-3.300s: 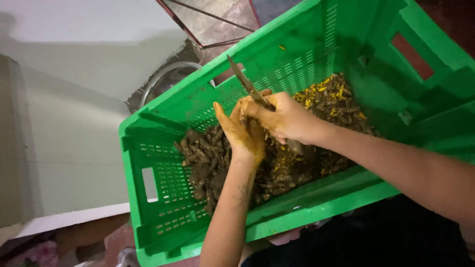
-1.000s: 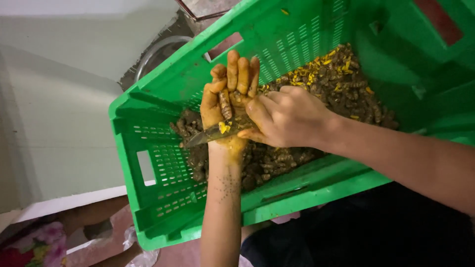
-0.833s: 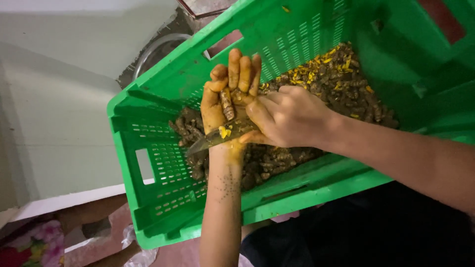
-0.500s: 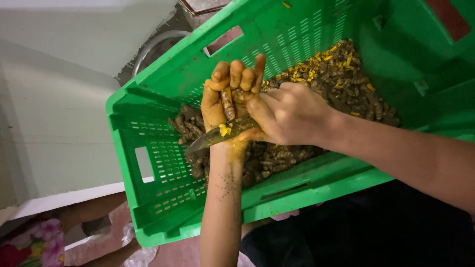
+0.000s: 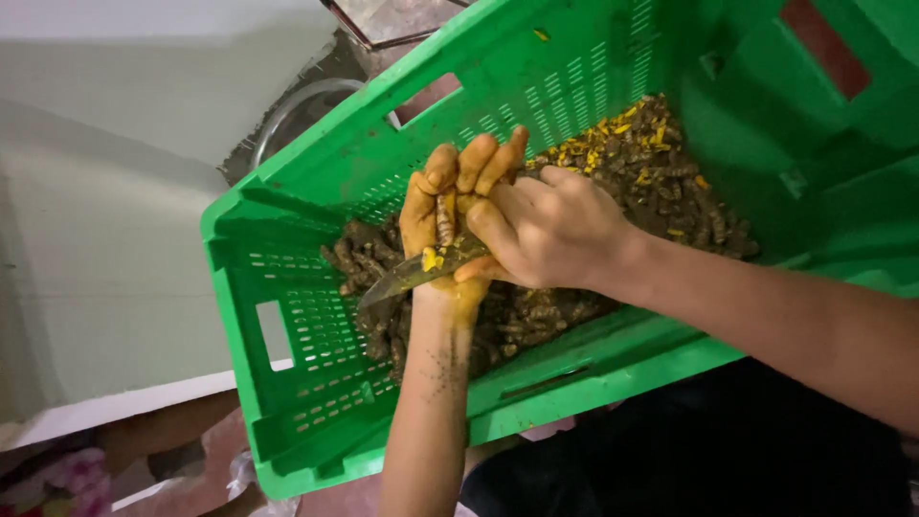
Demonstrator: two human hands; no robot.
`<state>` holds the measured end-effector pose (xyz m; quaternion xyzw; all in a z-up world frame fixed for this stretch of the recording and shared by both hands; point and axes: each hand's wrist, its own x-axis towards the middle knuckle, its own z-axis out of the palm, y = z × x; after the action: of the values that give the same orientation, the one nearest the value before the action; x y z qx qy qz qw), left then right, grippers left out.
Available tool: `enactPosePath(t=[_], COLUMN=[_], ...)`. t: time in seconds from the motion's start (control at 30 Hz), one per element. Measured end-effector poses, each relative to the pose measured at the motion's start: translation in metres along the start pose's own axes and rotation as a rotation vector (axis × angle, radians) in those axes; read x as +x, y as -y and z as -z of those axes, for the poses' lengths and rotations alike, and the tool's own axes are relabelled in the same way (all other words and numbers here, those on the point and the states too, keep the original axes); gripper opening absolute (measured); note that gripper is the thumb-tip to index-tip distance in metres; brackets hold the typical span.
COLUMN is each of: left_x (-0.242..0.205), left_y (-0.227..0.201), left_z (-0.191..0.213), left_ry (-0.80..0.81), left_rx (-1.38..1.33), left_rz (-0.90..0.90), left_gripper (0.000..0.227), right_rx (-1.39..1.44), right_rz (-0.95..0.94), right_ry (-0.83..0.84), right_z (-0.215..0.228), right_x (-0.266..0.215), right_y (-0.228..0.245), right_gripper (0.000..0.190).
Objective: Peeling the skin off turmeric roots using a knife inside a plastic crate
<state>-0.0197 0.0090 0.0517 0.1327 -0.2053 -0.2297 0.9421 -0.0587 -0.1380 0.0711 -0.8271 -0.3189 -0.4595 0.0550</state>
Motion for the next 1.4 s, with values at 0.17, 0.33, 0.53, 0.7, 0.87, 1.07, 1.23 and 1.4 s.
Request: enactPosePath(t=[0.17, 0.33, 0.53, 0.7, 0.87, 1.07, 1.23, 1.4], left_x=[0.004, 0.006, 0.0, 0.0, -0.004, 0.002, 0.005, 0.012], left_y=[0.009, 0.019, 0.015, 0.012, 0.013, 0.013, 0.014, 0.025], left_z=[-0.033, -0.054, -0.037, -0.034, -0.027, 0.0, -0.015, -0.021], left_ry=[-0.094, -0.256, -0.26, -0.297, -0.246, 0.114, -0.353, -0.457], left_rx=[-0.029, 0.188, 0.134, 0.037, 0.02, -0.122, 0.016, 0.096], left_rz=[0.058, -0.056, -0.078, -0.038, -0.022, 0.016, 0.031, -0.186], left_gripper=[0.013, 0.013, 0.012, 0.021, 0.024, 0.016, 0.009, 0.01], right_rx=[0.067, 0.341, 0.42, 0.419, 0.269, 0.178, 0.275, 0.487], right_rz=[-0.02, -0.283, -0.111, 0.016, 0.082, -0.03, -0.279, -0.372], right_ry=[-0.039, 0.148, 0.101, 0.062, 0.095, -0.086, 0.077, 0.127], right_z=[-0.005, -0.001, 0.002, 0.004, 0.001, -0.01, -0.015, -0.015], right_x=[0.002, 0.0, 0.0, 0.0, -0.003, -0.001, -0.007, -0.014], right_y=[-0.003, -0.002, -0.01, -0.017, -0.016, -0.004, -0.008, -0.008], right_gripper=[0.063, 0.052, 0.051, 0.053, 0.05, 0.06, 0.048, 0.061])
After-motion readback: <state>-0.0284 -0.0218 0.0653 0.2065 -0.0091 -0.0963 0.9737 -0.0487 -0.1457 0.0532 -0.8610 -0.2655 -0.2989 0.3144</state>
